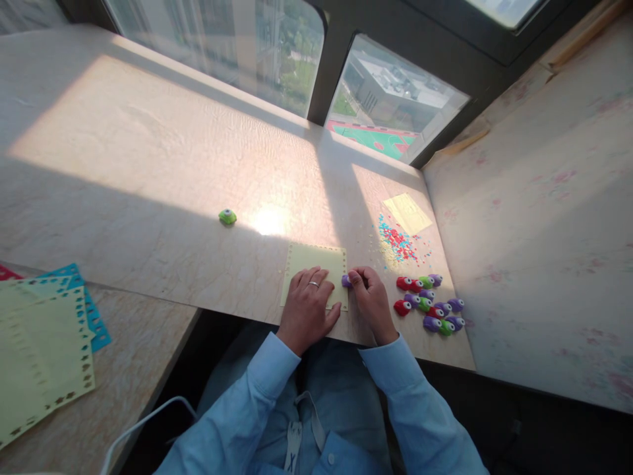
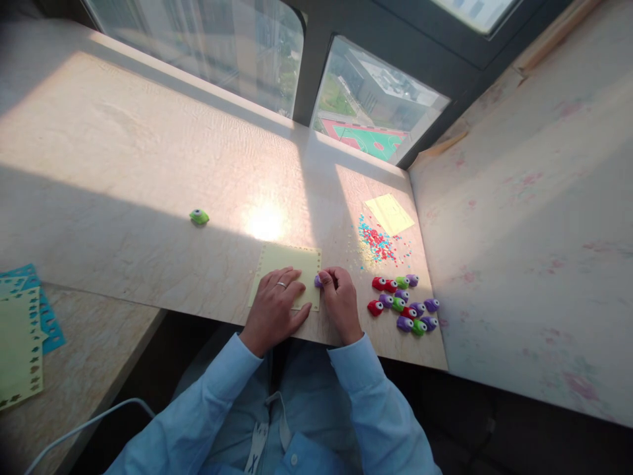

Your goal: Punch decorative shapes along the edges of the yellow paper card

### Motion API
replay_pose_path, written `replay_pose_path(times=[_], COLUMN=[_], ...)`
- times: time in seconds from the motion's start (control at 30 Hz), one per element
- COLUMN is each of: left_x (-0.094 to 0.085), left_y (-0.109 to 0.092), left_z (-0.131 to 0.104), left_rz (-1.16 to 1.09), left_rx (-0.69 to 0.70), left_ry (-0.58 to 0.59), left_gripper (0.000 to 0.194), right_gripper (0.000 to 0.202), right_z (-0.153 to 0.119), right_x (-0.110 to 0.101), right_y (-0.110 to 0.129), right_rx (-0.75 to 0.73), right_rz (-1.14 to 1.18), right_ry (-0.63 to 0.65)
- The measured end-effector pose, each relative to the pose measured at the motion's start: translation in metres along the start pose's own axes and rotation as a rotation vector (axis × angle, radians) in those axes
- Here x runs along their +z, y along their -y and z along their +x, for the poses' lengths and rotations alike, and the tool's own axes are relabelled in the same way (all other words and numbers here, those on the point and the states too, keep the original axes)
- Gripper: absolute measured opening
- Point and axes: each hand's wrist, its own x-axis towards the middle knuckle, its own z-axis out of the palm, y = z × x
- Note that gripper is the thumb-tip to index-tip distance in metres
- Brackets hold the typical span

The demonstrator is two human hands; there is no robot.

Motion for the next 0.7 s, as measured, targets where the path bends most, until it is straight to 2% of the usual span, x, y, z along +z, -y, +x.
replay_pose_path(times=[0.1, 0.23, 0.53, 0.63, 0.7], left_x=[0.001, 0.001, 0.003, 0.004, 0.004], left_y=[0.001, 0.001, 0.001, 0.002, 0.002], left_z=[0.0, 0.0, 0.0, 0.0, 0.0], left_rz=[0.004, 0.008, 0.004, 0.009, 0.017], left_rx=[0.003, 0.007, 0.019, 0.021, 0.025], left_ry=[0.002, -0.009, -0.044, -0.054, -0.057], left_gripper=[0.019, 0.018, 0.017, 0.016, 0.016], right_gripper=[0.03, 0.028, 0.025, 0.024, 0.023], right_z=[-0.004, -0.004, -0.012, -0.016, -0.017], right_x=[0.004, 0.001, -0.046, -0.058, -0.061], right_y=[0.003, 0.0, -0.021, -0.014, -0.009], right_rx=[-0.03, -0.104, -0.144, -0.205, -0.275], right_rz=[-0.064, -0.167, -0.351, -0.349, -0.34], right_ry=[-0.122, -0.186, -0.39, -0.394, -0.306])
